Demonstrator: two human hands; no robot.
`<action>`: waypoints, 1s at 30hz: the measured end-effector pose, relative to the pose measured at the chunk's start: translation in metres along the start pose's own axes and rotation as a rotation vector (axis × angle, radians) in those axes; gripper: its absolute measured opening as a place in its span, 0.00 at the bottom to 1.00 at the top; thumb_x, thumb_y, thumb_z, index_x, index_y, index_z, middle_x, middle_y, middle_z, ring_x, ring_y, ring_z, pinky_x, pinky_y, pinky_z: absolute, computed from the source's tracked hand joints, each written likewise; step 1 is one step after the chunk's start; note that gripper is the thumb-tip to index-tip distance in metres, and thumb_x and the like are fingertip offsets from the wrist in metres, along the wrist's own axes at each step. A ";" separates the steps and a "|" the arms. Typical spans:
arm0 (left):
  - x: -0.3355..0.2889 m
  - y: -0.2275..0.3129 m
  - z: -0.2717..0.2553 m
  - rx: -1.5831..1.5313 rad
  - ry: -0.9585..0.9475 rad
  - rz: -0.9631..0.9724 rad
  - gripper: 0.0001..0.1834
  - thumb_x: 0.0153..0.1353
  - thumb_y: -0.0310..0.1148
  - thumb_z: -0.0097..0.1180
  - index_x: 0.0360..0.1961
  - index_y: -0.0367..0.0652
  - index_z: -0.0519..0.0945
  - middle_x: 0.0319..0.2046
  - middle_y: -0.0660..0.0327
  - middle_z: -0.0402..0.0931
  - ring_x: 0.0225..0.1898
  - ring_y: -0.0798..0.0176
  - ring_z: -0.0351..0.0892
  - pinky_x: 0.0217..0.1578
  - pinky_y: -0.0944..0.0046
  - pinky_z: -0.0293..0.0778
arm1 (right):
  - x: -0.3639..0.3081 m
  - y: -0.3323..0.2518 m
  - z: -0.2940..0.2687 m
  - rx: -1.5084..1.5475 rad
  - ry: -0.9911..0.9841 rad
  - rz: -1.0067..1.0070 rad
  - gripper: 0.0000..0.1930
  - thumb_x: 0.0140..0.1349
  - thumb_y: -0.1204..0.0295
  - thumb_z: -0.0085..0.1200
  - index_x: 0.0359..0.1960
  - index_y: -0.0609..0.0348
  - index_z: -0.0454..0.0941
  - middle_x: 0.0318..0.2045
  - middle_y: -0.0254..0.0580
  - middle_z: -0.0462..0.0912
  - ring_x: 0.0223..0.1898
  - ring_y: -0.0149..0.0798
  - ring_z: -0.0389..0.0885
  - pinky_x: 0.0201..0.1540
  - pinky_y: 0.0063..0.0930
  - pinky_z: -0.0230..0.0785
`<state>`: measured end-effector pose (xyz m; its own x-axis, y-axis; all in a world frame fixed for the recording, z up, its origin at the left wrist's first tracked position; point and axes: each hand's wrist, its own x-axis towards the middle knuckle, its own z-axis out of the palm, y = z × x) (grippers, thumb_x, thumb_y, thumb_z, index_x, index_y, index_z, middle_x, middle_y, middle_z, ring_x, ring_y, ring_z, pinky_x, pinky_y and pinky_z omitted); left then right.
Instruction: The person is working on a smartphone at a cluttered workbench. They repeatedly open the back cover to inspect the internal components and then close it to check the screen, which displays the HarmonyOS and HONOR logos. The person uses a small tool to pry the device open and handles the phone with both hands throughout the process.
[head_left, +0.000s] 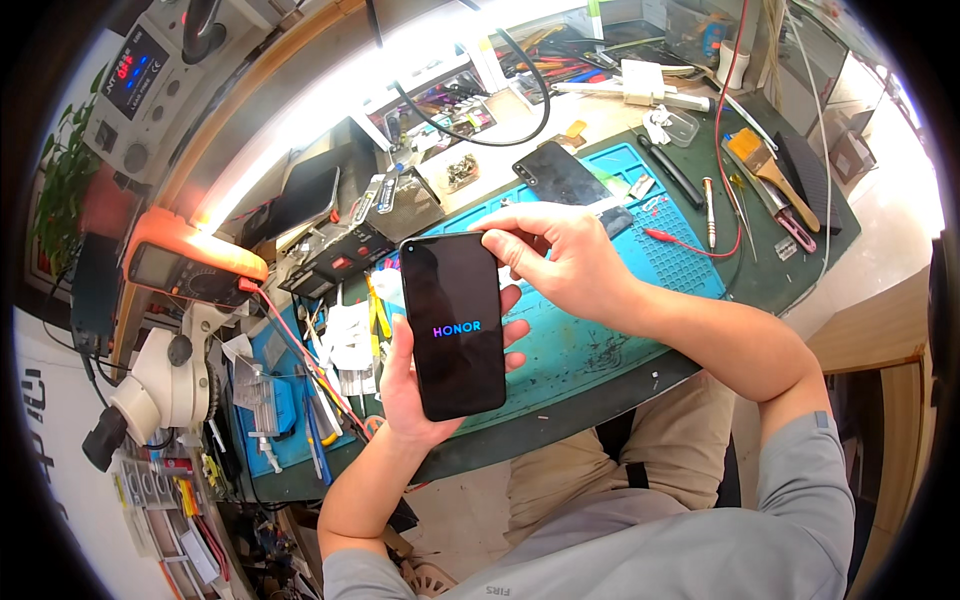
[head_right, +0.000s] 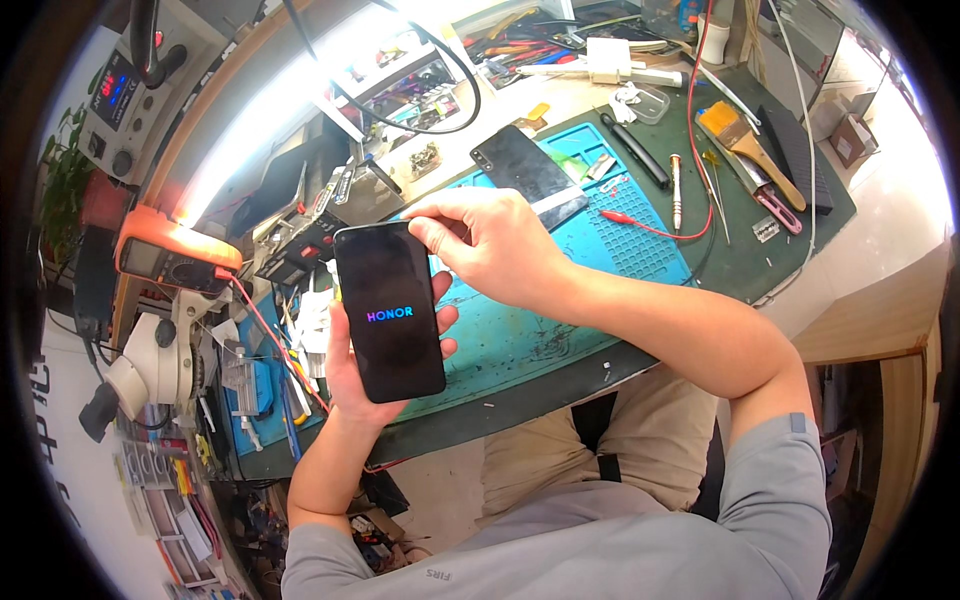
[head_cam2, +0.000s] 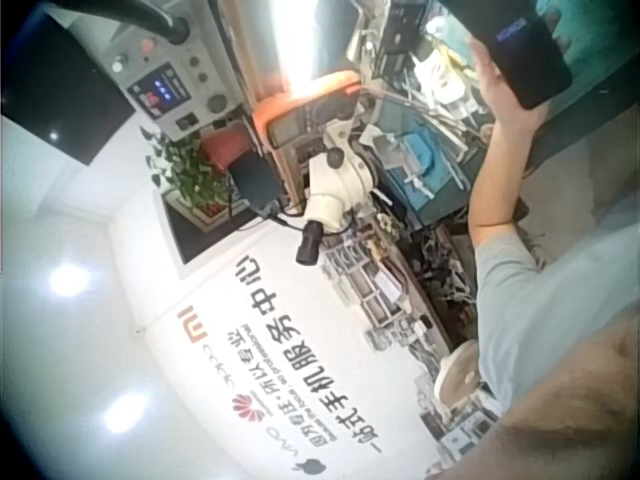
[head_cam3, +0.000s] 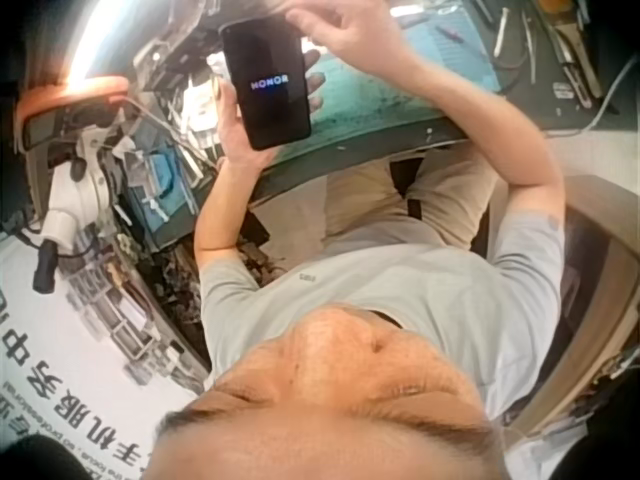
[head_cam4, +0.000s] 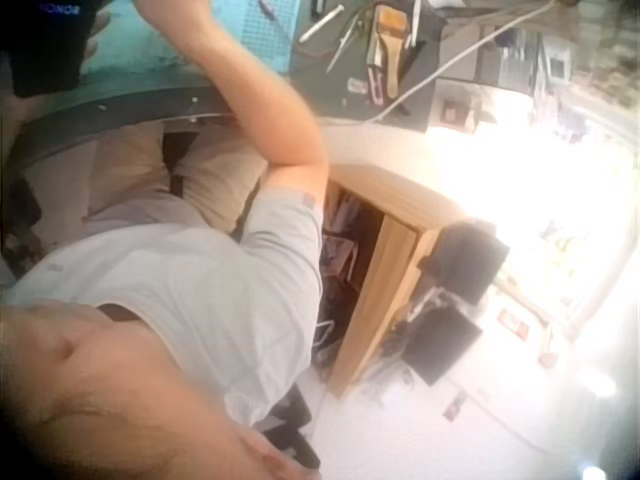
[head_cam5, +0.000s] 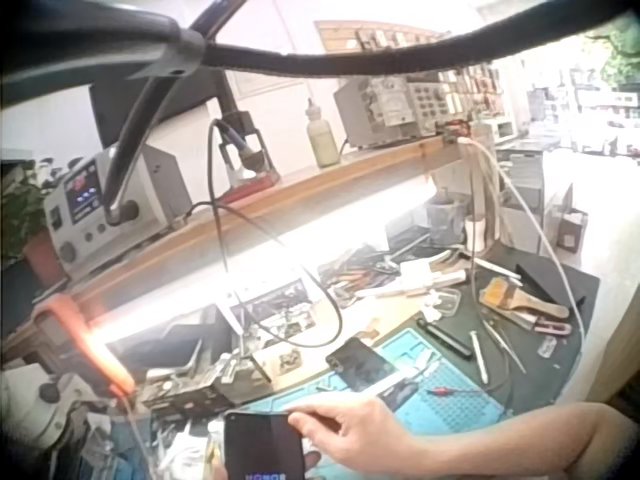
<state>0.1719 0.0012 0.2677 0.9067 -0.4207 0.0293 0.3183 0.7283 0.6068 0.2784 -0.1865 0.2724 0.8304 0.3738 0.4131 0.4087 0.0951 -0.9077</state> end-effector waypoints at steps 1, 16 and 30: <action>0.000 0.000 0.000 -0.001 -0.002 0.000 0.47 0.71 0.67 0.33 0.77 0.43 0.44 0.74 0.41 0.50 0.70 0.39 0.63 0.65 0.43 0.67 | 0.000 -0.001 0.000 0.014 -0.003 0.012 0.10 0.69 0.72 0.57 0.46 0.66 0.84 0.28 0.41 0.87 0.27 0.25 0.84 0.30 0.23 0.75; 0.000 0.001 -0.002 -0.013 -0.003 -0.012 0.48 0.71 0.67 0.33 0.77 0.42 0.44 0.75 0.42 0.48 0.71 0.39 0.61 0.67 0.43 0.65 | 0.001 0.002 0.001 0.017 0.003 0.016 0.11 0.68 0.72 0.57 0.45 0.66 0.84 0.27 0.40 0.86 0.27 0.25 0.80 0.30 0.24 0.73; -0.001 0.001 -0.001 -0.020 0.012 -0.020 0.48 0.71 0.67 0.34 0.78 0.43 0.45 0.75 0.42 0.48 0.71 0.39 0.60 0.67 0.42 0.63 | 0.001 0.003 0.001 0.020 -0.004 0.049 0.10 0.68 0.72 0.57 0.45 0.66 0.84 0.26 0.38 0.85 0.26 0.23 0.79 0.30 0.24 0.72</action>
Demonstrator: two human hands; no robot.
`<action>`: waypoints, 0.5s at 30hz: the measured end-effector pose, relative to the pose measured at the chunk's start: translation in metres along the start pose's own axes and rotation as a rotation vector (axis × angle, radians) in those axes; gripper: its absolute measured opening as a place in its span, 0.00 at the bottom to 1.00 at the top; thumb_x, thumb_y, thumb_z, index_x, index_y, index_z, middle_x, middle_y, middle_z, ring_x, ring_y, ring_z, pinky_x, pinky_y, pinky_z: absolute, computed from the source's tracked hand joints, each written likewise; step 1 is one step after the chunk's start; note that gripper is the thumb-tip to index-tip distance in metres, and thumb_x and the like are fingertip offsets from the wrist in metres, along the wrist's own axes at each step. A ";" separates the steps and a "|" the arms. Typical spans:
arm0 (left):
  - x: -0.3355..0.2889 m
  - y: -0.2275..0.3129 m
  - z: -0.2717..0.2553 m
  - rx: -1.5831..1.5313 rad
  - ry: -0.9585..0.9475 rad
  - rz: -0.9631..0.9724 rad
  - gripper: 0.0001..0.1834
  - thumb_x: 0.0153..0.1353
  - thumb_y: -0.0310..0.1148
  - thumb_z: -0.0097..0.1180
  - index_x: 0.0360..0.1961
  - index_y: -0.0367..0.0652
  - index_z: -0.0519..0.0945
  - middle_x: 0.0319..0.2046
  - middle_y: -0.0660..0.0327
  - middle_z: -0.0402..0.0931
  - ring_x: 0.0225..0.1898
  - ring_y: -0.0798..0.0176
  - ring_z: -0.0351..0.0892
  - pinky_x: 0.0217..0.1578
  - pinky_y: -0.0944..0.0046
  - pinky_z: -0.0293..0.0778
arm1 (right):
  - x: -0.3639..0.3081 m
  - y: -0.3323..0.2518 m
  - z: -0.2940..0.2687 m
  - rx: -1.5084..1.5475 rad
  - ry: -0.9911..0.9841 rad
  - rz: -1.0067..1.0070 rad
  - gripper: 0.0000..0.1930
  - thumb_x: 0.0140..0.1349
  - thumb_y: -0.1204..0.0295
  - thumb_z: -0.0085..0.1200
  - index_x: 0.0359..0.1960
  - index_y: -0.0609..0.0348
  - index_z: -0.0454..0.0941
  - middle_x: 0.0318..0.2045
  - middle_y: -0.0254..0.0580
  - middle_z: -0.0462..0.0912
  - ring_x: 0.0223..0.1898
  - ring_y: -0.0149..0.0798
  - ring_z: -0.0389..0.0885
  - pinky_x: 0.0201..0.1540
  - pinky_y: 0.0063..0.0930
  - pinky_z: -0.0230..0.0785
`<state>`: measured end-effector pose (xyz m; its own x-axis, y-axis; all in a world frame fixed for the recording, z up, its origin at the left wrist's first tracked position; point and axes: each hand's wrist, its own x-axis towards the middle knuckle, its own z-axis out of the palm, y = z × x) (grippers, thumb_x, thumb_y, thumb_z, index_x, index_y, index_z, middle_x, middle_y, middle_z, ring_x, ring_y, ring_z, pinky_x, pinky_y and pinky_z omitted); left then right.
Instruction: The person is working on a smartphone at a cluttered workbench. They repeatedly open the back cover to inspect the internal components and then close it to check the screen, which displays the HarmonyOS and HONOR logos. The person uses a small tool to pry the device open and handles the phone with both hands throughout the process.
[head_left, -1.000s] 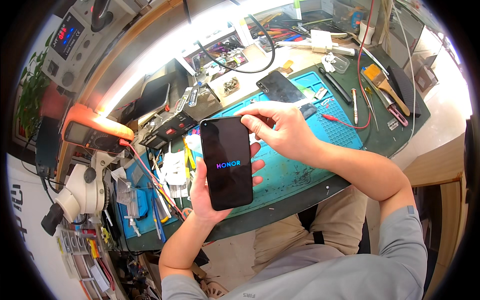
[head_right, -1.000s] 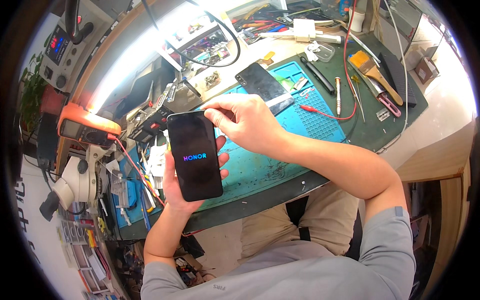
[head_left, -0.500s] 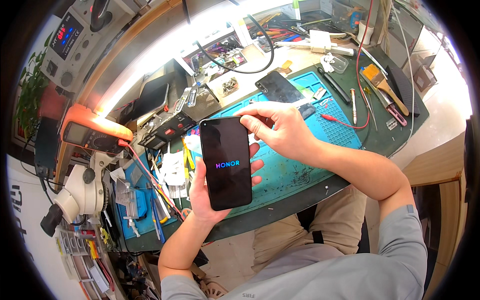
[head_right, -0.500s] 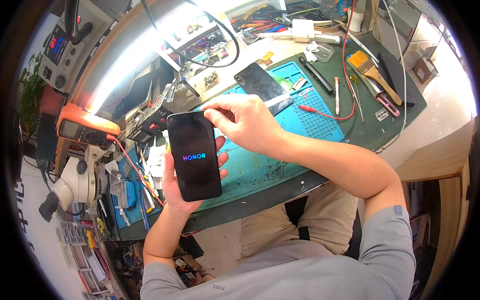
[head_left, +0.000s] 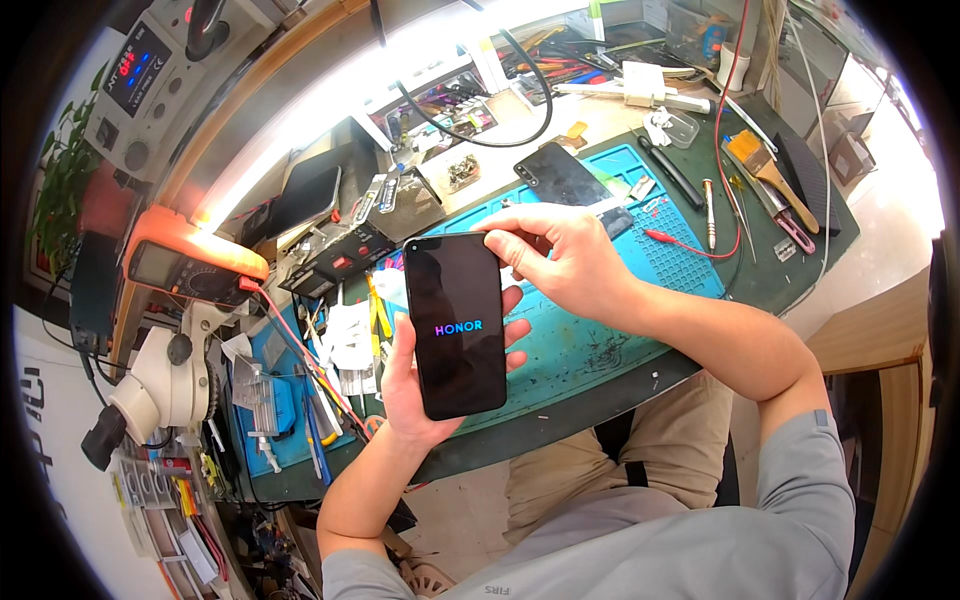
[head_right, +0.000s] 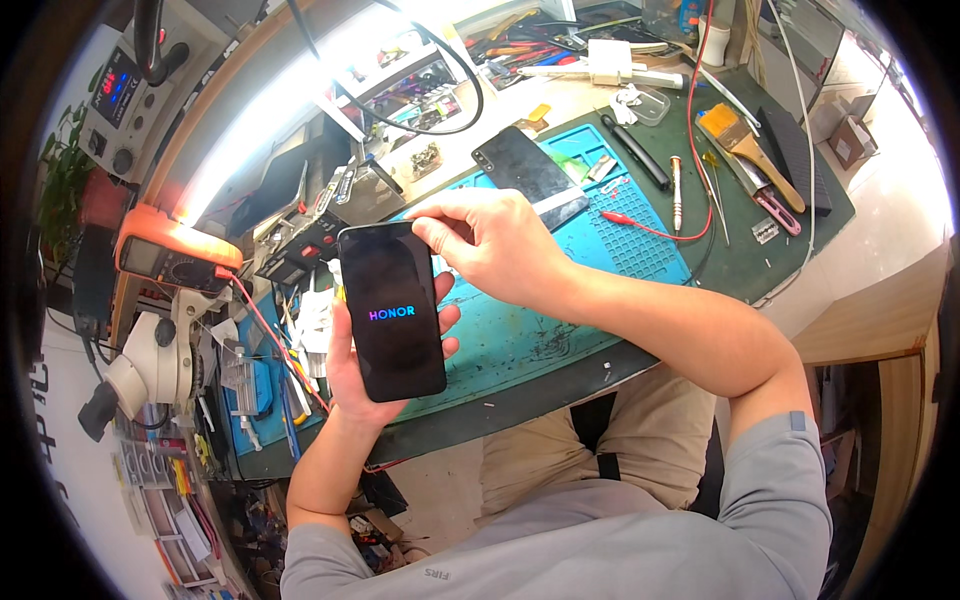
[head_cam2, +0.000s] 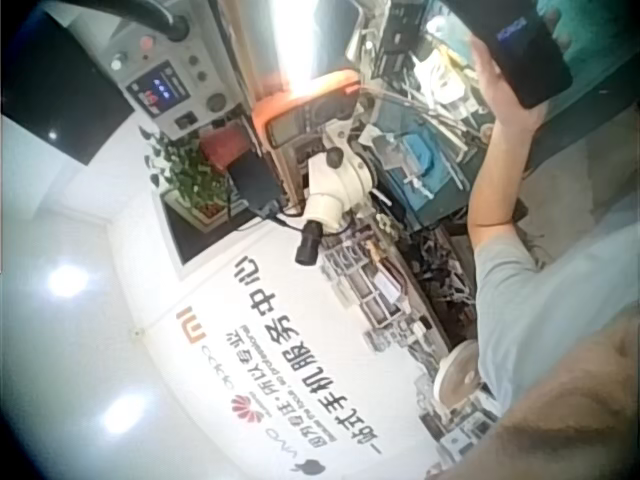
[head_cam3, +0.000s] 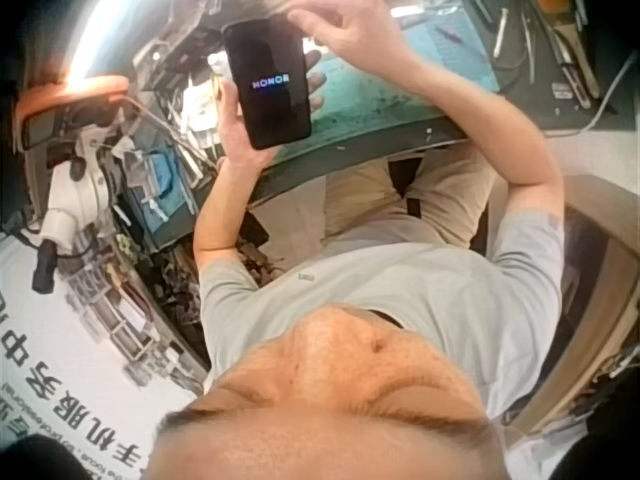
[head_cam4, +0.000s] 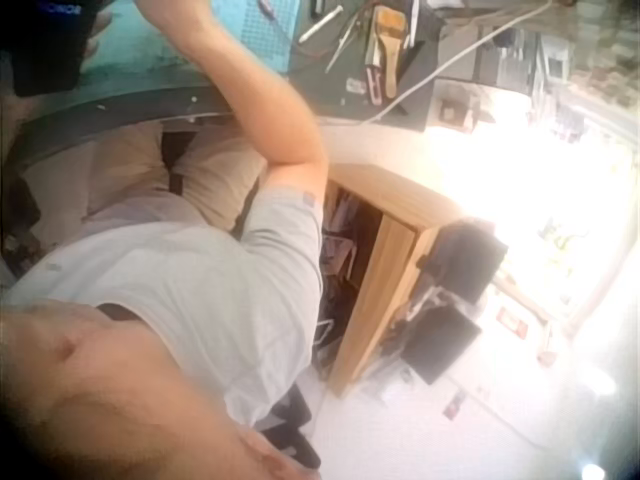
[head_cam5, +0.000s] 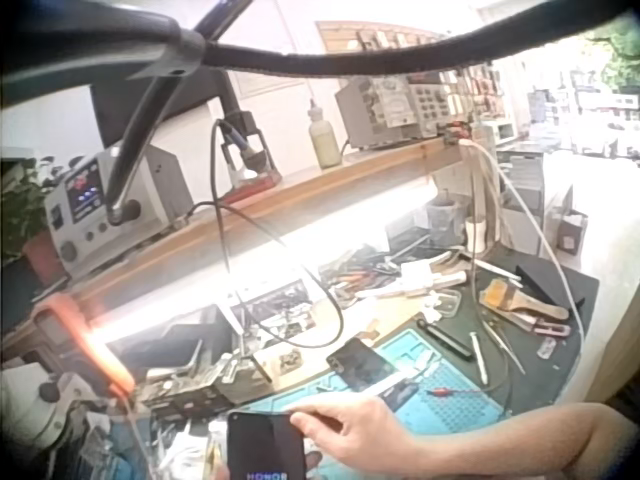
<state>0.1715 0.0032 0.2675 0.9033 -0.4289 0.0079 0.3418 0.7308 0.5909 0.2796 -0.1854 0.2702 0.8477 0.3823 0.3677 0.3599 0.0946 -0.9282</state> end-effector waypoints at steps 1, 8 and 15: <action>0.000 0.000 0.000 -0.007 -0.002 0.001 0.47 0.71 0.67 0.34 0.77 0.43 0.45 0.75 0.42 0.48 0.71 0.39 0.60 0.67 0.42 0.63 | 0.000 0.000 0.000 -0.010 -0.001 -0.002 0.10 0.68 0.72 0.57 0.45 0.66 0.84 0.25 0.38 0.85 0.26 0.23 0.79 0.30 0.23 0.72; 0.000 0.002 0.005 0.041 0.032 -0.009 0.47 0.70 0.67 0.35 0.77 0.43 0.46 0.75 0.42 0.49 0.70 0.40 0.62 0.66 0.42 0.64 | 0.000 -0.005 0.000 0.000 -0.002 0.010 0.10 0.69 0.72 0.57 0.45 0.65 0.84 0.25 0.36 0.84 0.27 0.21 0.78 0.30 0.22 0.72; 0.000 0.002 0.003 0.019 0.001 -0.002 0.46 0.71 0.64 0.37 0.77 0.42 0.47 0.74 0.42 0.50 0.70 0.40 0.62 0.67 0.43 0.65 | 0.000 -0.005 0.001 0.018 0.002 0.019 0.10 0.69 0.72 0.57 0.46 0.64 0.84 0.25 0.34 0.84 0.26 0.20 0.76 0.29 0.22 0.70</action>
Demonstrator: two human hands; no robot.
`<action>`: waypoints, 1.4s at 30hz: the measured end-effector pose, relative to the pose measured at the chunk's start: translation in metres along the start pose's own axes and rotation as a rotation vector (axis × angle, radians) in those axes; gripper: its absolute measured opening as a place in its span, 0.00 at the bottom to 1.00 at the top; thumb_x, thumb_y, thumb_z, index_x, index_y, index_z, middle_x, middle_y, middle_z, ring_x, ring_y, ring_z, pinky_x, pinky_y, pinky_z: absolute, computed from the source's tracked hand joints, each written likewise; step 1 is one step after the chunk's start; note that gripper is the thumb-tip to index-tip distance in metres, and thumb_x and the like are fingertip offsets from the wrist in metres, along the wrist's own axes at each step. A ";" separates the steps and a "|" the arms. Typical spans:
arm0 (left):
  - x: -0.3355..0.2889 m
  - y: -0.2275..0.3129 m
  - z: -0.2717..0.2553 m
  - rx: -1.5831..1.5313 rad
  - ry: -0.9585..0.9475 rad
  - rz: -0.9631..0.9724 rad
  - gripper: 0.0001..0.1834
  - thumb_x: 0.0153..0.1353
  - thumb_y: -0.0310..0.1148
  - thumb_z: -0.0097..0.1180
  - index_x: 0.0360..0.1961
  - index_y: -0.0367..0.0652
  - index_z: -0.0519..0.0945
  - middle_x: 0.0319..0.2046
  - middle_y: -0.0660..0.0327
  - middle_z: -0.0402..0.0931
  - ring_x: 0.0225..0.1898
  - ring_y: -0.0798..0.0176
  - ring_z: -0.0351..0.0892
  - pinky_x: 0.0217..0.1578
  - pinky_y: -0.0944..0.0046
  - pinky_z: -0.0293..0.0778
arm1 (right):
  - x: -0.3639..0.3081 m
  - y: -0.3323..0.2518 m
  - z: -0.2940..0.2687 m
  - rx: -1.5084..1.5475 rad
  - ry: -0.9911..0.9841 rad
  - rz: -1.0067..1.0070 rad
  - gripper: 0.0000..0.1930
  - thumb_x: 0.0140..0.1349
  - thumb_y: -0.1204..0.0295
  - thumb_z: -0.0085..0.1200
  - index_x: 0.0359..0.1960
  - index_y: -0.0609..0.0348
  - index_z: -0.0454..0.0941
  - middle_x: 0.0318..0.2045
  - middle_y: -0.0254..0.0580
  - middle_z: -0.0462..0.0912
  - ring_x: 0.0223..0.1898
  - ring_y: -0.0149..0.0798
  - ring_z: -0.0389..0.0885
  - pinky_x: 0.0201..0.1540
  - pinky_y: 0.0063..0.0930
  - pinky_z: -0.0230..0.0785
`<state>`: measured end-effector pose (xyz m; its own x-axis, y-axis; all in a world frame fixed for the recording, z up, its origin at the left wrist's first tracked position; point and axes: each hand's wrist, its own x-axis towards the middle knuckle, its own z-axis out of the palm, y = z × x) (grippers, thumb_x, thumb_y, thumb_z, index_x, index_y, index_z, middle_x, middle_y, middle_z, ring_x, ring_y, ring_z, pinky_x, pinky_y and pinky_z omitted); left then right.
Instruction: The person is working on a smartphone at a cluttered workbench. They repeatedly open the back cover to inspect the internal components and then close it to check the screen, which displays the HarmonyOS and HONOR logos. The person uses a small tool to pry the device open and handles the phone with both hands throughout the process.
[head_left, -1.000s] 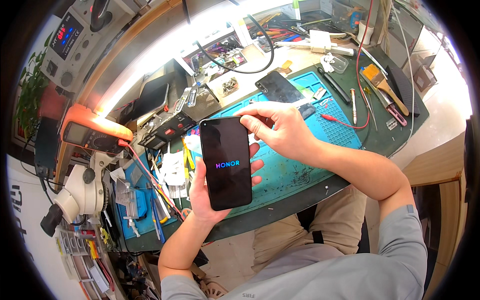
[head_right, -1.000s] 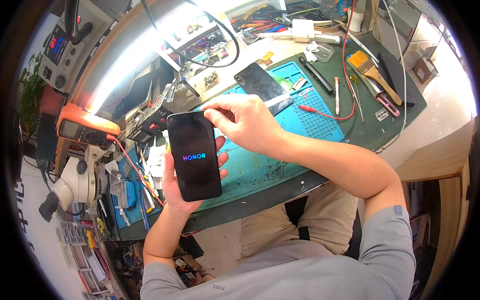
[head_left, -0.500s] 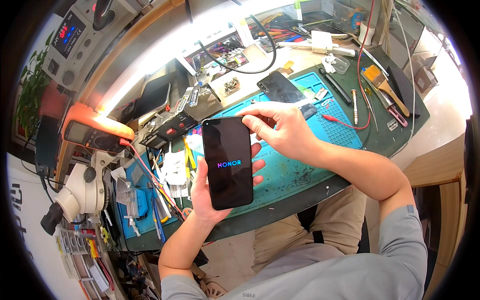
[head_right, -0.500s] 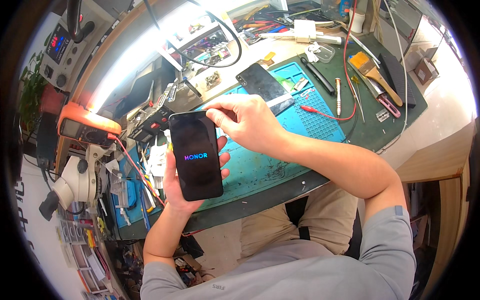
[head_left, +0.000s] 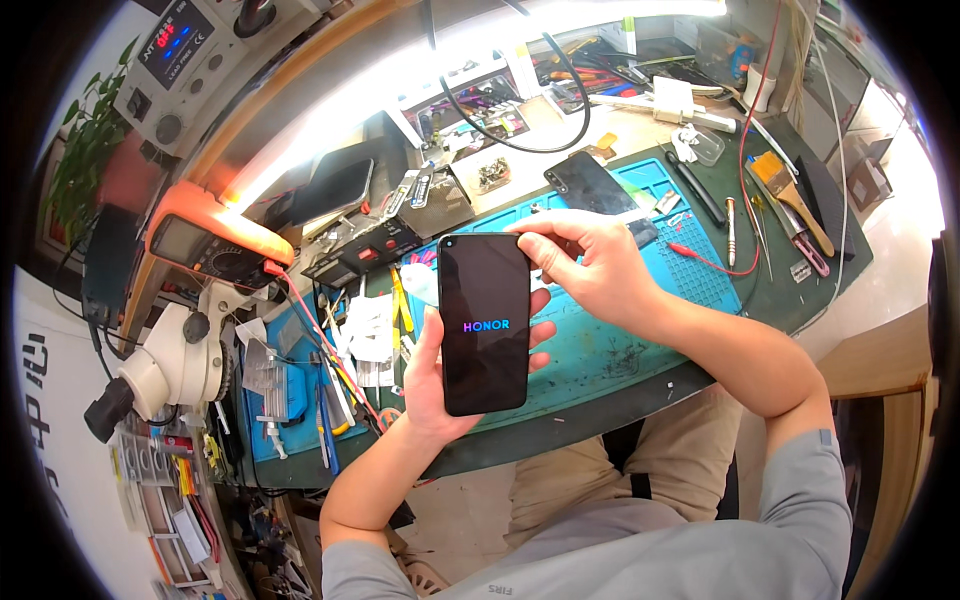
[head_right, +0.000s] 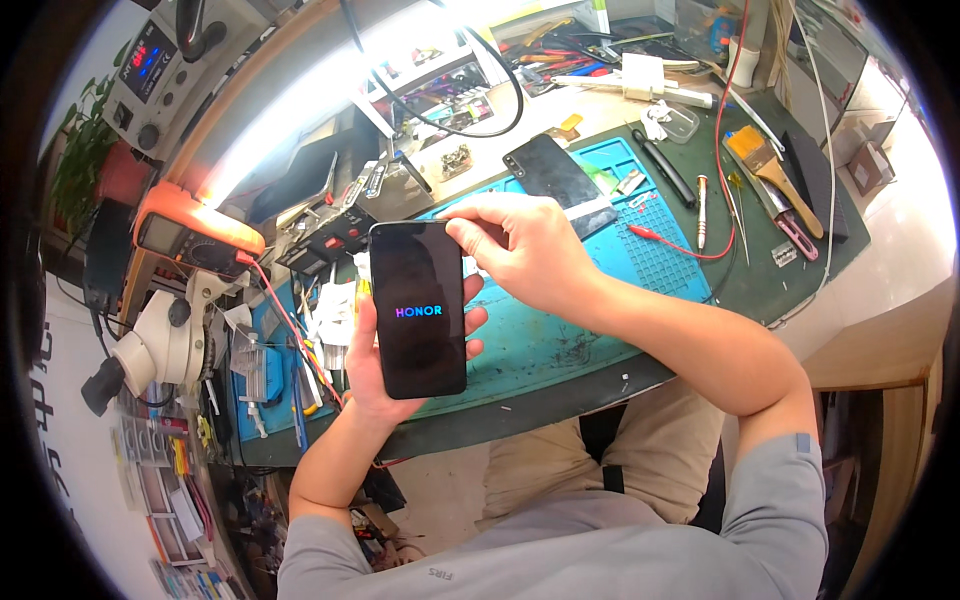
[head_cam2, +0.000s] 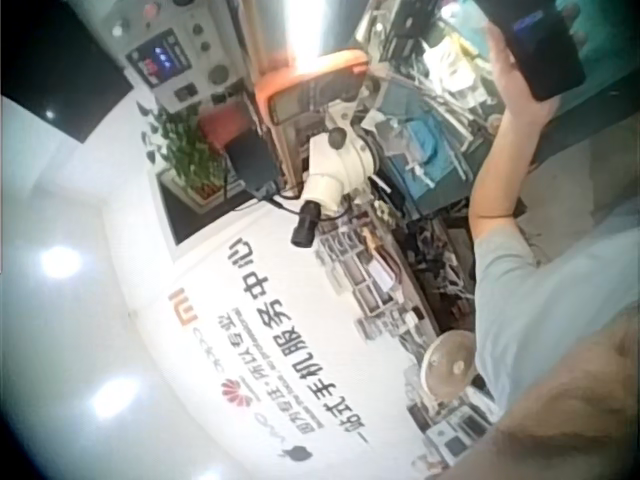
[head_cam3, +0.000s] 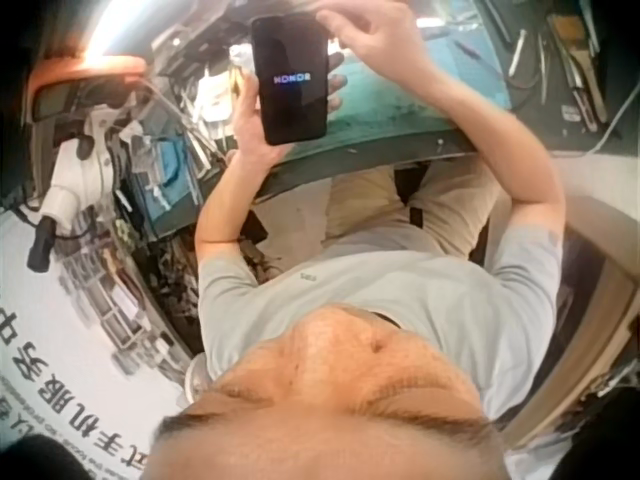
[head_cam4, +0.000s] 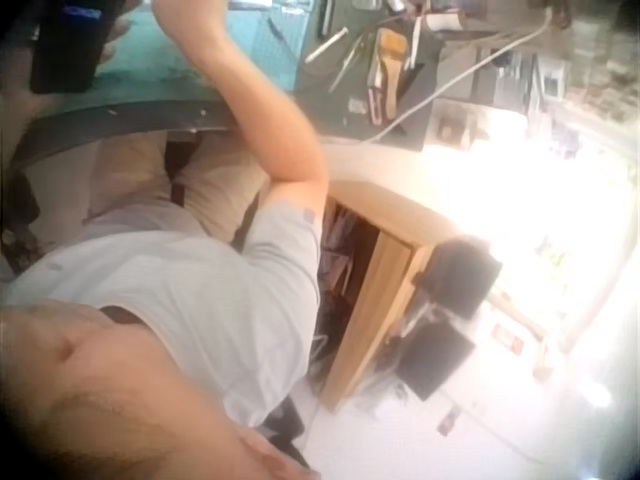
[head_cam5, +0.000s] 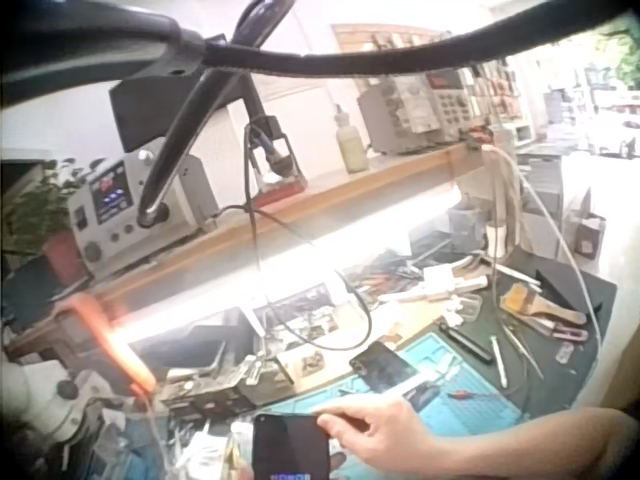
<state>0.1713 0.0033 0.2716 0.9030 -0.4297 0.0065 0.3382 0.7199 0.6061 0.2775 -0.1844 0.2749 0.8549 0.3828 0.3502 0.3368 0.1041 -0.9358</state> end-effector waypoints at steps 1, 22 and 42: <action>0.000 0.000 0.000 -0.003 -0.001 0.001 0.46 0.71 0.64 0.37 0.77 0.42 0.47 0.74 0.42 0.50 0.70 0.40 0.62 0.67 0.43 0.65 | 0.000 -0.001 -0.001 -0.011 -0.005 0.005 0.10 0.69 0.72 0.57 0.46 0.64 0.84 0.24 0.34 0.84 0.25 0.20 0.76 0.28 0.21 0.70; 0.000 -0.002 0.000 -0.003 0.023 0.005 0.46 0.71 0.64 0.37 0.77 0.42 0.48 0.74 0.42 0.51 0.70 0.39 0.63 0.66 0.43 0.65 | 0.000 -0.003 -0.002 -0.048 -0.020 0.017 0.10 0.70 0.72 0.57 0.47 0.64 0.84 0.28 0.33 0.84 0.28 0.20 0.76 0.30 0.21 0.71; 0.000 -0.001 0.000 0.001 0.010 -0.009 0.46 0.71 0.65 0.36 0.77 0.41 0.47 0.75 0.42 0.49 0.71 0.40 0.61 0.68 0.42 0.63 | 0.000 0.003 -0.002 -0.028 0.004 -0.022 0.10 0.69 0.72 0.58 0.45 0.65 0.85 0.24 0.32 0.82 0.25 0.20 0.74 0.27 0.21 0.69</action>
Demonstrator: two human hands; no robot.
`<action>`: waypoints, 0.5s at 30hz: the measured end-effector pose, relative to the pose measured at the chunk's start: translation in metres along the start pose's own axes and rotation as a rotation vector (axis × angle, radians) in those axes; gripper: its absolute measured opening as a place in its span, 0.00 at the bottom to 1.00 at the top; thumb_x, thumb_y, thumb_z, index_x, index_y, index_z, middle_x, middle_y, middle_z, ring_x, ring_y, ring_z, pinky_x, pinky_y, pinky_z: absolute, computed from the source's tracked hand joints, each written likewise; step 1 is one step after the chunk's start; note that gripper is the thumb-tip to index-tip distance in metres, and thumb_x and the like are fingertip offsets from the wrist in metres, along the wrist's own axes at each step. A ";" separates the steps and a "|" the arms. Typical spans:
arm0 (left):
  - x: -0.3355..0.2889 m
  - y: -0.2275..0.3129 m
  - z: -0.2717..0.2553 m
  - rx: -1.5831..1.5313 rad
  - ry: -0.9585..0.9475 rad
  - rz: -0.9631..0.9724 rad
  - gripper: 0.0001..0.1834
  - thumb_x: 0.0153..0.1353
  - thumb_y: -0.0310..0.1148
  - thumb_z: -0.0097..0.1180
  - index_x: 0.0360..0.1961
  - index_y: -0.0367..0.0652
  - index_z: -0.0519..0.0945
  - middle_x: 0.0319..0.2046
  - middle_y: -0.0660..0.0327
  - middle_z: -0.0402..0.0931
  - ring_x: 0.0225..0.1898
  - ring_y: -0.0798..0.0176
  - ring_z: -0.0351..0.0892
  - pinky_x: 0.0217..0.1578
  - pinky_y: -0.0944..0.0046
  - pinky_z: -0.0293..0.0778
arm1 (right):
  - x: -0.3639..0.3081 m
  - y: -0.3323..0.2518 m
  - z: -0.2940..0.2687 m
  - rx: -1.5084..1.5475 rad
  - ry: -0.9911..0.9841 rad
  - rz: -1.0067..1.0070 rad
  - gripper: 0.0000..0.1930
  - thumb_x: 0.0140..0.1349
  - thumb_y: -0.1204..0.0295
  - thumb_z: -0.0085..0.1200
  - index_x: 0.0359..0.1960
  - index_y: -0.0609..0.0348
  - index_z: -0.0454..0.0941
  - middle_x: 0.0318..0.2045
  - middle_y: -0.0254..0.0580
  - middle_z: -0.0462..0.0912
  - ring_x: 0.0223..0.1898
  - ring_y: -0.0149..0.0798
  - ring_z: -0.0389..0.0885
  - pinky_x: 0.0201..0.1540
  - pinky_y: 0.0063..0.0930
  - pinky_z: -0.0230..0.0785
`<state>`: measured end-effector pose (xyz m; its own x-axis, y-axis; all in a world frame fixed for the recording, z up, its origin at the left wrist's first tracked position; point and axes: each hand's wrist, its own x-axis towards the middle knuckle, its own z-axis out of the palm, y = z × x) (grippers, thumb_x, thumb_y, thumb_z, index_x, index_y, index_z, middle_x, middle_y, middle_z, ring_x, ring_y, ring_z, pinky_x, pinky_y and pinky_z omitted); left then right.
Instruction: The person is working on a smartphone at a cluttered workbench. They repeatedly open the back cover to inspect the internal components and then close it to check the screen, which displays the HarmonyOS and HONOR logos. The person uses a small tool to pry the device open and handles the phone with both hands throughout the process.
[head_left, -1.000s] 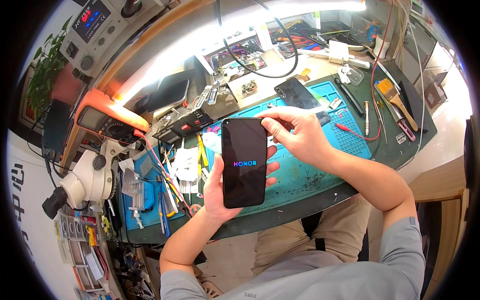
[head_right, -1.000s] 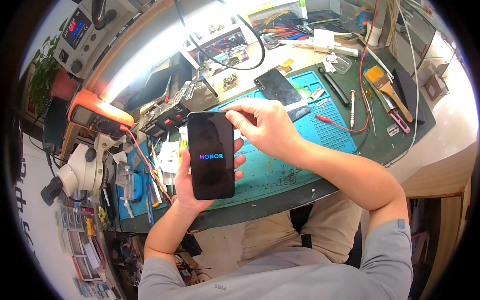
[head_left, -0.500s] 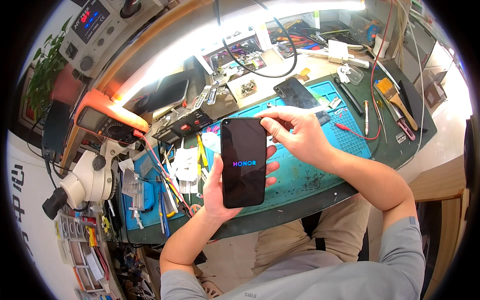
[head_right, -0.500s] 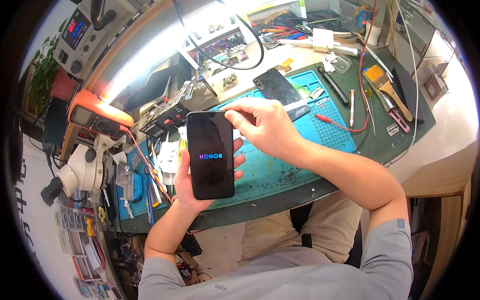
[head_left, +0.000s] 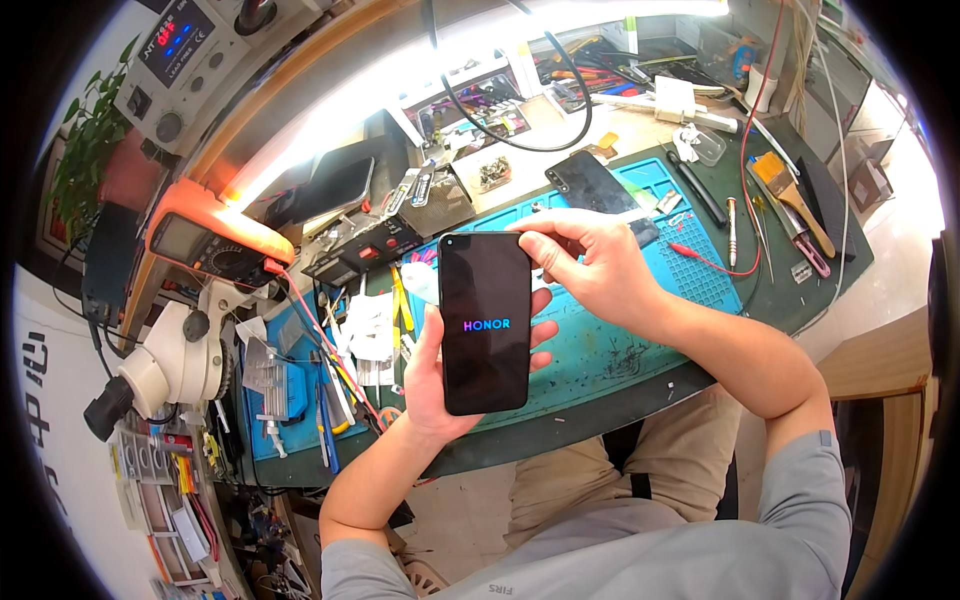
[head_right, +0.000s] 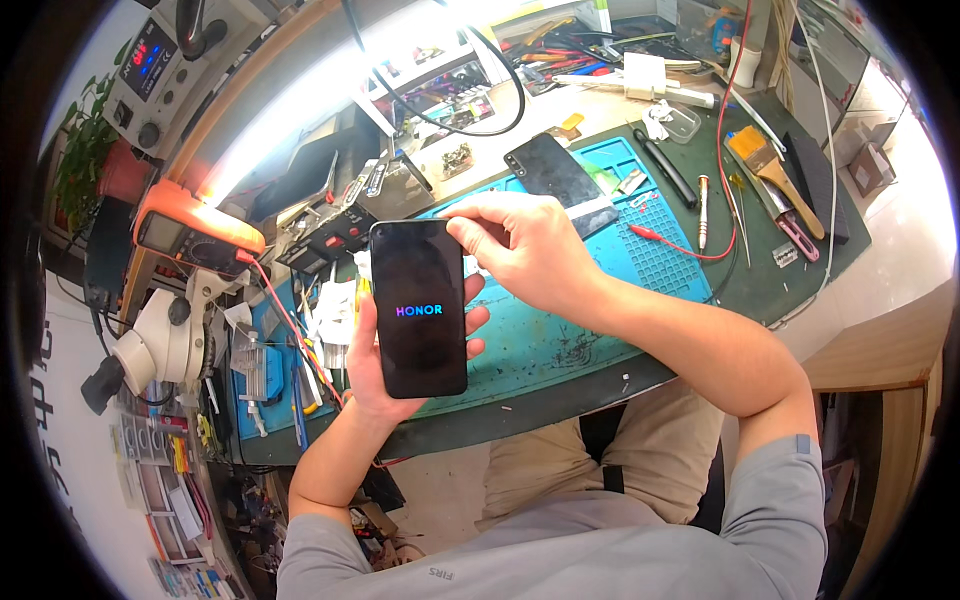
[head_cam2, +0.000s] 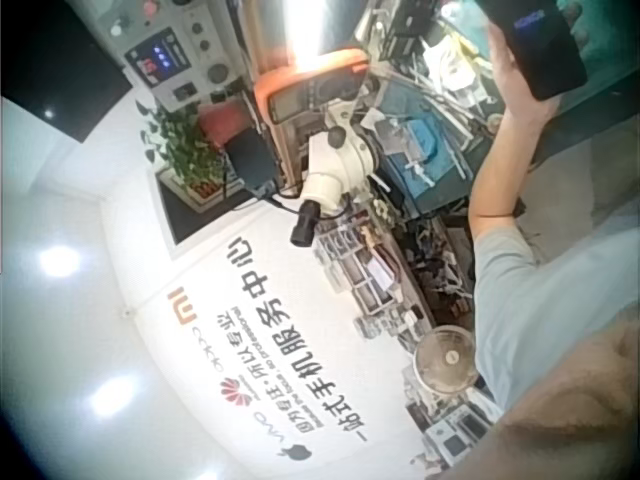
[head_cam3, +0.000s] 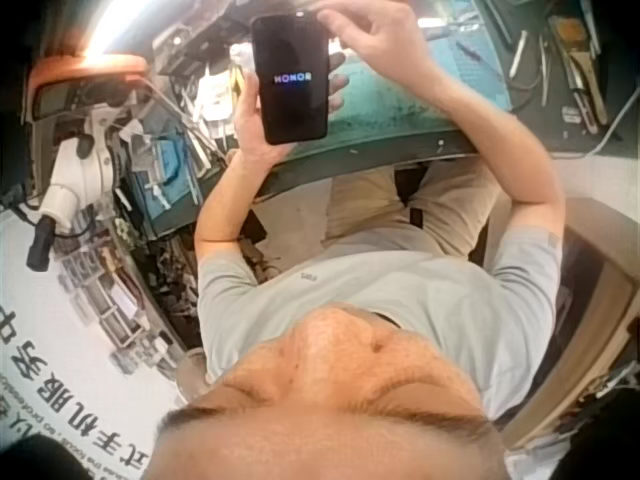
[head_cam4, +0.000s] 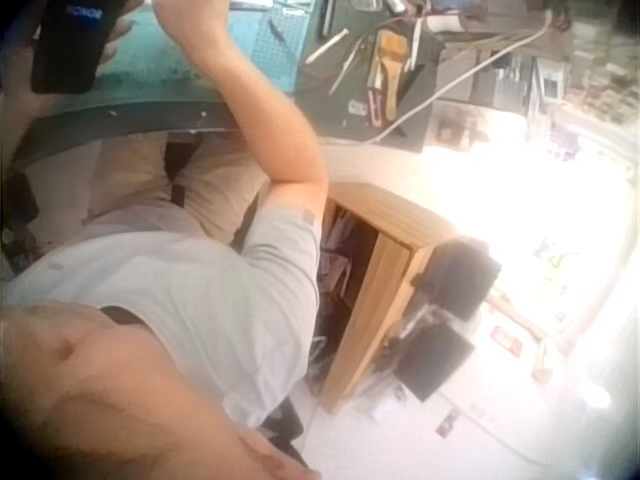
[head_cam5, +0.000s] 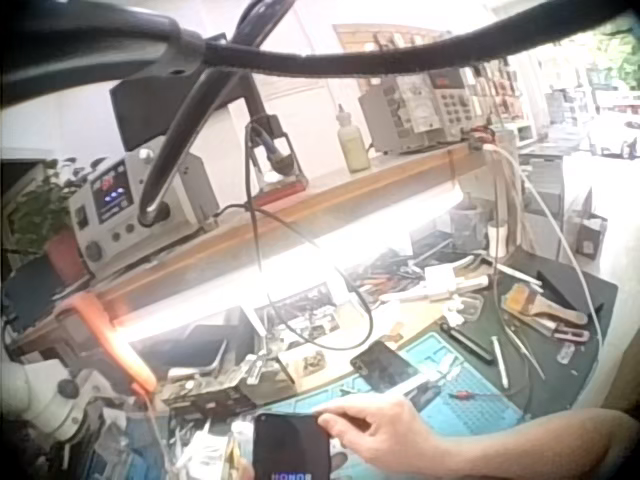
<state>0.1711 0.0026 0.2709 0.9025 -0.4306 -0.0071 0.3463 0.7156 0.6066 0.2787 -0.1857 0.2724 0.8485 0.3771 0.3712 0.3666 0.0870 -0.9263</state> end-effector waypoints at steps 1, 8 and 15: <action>0.000 0.000 0.000 0.001 -0.001 0.000 0.46 0.71 0.66 0.36 0.77 0.42 0.47 0.75 0.42 0.49 0.71 0.40 0.61 0.68 0.42 0.63 | 0.000 -0.001 0.000 0.014 -0.002 0.009 0.10 0.69 0.72 0.58 0.45 0.65 0.85 0.24 0.32 0.83 0.25 0.20 0.74 0.28 0.21 0.69; 0.001 -0.003 0.005 -0.061 0.068 0.045 0.43 0.73 0.63 0.33 0.76 0.42 0.51 0.73 0.49 0.55 0.71 0.42 0.61 0.69 0.40 0.60 | 0.000 -0.005 -0.001 0.051 -0.094 0.071 0.12 0.69 0.72 0.57 0.50 0.65 0.81 0.27 0.34 0.85 0.28 0.20 0.78 0.32 0.20 0.72; -0.004 -0.004 -0.013 -0.006 0.156 0.030 0.34 0.77 0.55 0.30 0.74 0.44 0.56 0.70 0.52 0.63 0.69 0.48 0.65 0.68 0.41 0.62 | 0.001 -0.007 -0.002 0.271 -0.122 0.208 0.14 0.70 0.70 0.57 0.52 0.66 0.79 0.31 0.35 0.85 0.32 0.22 0.79 0.35 0.21 0.76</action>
<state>0.1691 0.0082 0.2584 0.9411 -0.3188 -0.1127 0.3197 0.7305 0.6034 0.2776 -0.1875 0.2789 0.8366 0.5182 0.1774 0.0623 0.2317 -0.9708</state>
